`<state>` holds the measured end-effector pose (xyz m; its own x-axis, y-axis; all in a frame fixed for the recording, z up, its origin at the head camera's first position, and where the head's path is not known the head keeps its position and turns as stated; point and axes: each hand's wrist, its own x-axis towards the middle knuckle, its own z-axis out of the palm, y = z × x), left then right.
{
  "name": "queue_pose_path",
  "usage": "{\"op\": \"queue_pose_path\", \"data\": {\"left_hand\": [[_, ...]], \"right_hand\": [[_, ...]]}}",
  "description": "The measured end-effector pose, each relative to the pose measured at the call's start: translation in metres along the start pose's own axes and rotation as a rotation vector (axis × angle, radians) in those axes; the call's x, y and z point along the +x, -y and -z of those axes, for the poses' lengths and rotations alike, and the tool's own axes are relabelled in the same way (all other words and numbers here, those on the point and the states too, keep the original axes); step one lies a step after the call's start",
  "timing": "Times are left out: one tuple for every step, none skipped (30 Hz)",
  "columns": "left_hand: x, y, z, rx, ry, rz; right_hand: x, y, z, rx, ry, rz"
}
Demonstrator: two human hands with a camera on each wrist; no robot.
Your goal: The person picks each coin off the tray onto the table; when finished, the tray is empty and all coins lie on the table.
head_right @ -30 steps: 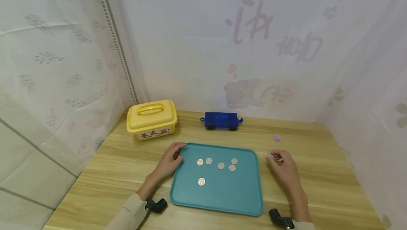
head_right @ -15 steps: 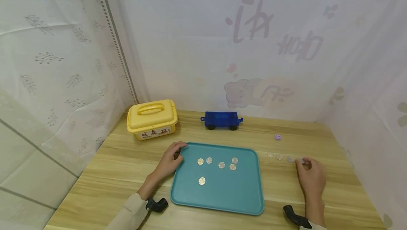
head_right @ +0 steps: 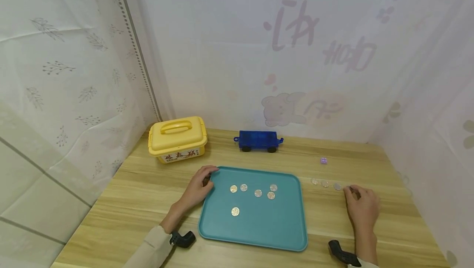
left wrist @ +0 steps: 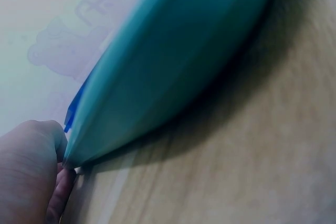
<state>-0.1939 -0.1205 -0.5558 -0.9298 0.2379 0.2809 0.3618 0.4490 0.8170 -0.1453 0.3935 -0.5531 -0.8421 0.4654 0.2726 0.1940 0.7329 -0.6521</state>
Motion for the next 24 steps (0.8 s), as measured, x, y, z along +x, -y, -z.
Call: {"op": "queue_pose_path", "data": {"left_hand": [[0.0, 0.0, 0.0, 0.002, -0.002, 0.0], [0.0, 0.001, 0.0, 0.004, -0.001, 0.001], [0.0, 0.001, 0.0, 0.006, 0.0, 0.004], [0.0, 0.001, -0.001, 0.007, 0.001, 0.006], [0.0, 0.001, -0.001, 0.007, 0.002, 0.01], [0.0, 0.002, -0.001, 0.007, 0.003, 0.013], [-0.001, 0.002, -0.001, 0.008, 0.003, 0.015], [-0.001, 0.002, 0.0, 0.005, 0.005, 0.019], [-0.001, 0.002, 0.0, 0.005, 0.005, 0.019], [-0.001, 0.002, 0.0, 0.007, 0.003, 0.018], [-0.001, 0.002, 0.0, 0.006, 0.004, 0.017], [-0.001, 0.002, 0.0, 0.008, 0.004, 0.015], [0.0, 0.002, 0.0, 0.01, 0.004, 0.012], [0.0, 0.002, 0.0, 0.011, 0.007, 0.01], [0.0, 0.002, 0.0, 0.013, 0.008, 0.008], [0.0, 0.002, 0.0, 0.016, 0.008, 0.006], [0.0, 0.002, 0.0, 0.016, 0.01, 0.005], [0.0, 0.002, 0.0, 0.02, 0.01, 0.006], [0.0, 0.002, 0.0, 0.023, 0.01, 0.006], [0.0, 0.002, 0.0, 0.023, 0.01, 0.007], [0.0, 0.003, 0.0, 0.026, 0.009, 0.008], [0.0, 0.003, 0.0, 0.027, 0.007, 0.008], [0.0, 0.003, 0.0, 0.027, 0.008, 0.01], [0.0, 0.003, 0.0, 0.028, 0.007, 0.01]], "right_hand": [[0.0, -0.001, 0.0, -0.004, 0.009, -0.009], [0.001, -0.001, 0.0, -0.004, 0.015, -0.014], [0.001, -0.002, 0.0, -0.004, 0.02, -0.018], [0.001, -0.002, 0.0, -0.005, 0.023, -0.02], [0.001, -0.002, 0.0, -0.003, 0.025, -0.02], [0.001, -0.002, 0.0, 0.0, 0.023, -0.019], [0.0, -0.002, 0.0, 0.006, 0.017, -0.016], [0.0, -0.001, 0.0, 0.015, 0.007, -0.01], [0.0, -0.001, -0.001, 0.024, -0.007, -0.004], [0.0, 0.0, -0.001, 0.033, -0.021, 0.0], [0.0, 0.0, -0.001, 0.042, -0.032, 0.002], [0.0, 0.001, -0.001, 0.052, -0.045, 0.003], [0.001, 0.002, -0.002, 0.06, -0.055, 0.0], [0.001, 0.003, -0.002, 0.068, -0.063, -0.001], [0.001, 0.003, -0.001, 0.068, -0.066, -0.005], [0.001, 0.005, -0.001, 0.067, -0.067, -0.007], [0.002, 0.006, -0.001, 0.066, -0.061, -0.001], [0.002, 0.007, 0.0, 0.069, -0.051, 0.007], [0.002, 0.009, 0.001, 0.066, -0.031, 0.024], [0.002, 0.011, 0.002, 0.063, -0.006, 0.049], [0.002, 0.013, 0.004, 0.058, 0.027, 0.078], [0.002, 0.015, 0.005, 0.059, 0.058, 0.119], [0.002, 0.018, 0.006, 0.06, 0.096, 0.159], [0.002, 0.022, 0.007, 0.061, 0.128, 0.194]]}}
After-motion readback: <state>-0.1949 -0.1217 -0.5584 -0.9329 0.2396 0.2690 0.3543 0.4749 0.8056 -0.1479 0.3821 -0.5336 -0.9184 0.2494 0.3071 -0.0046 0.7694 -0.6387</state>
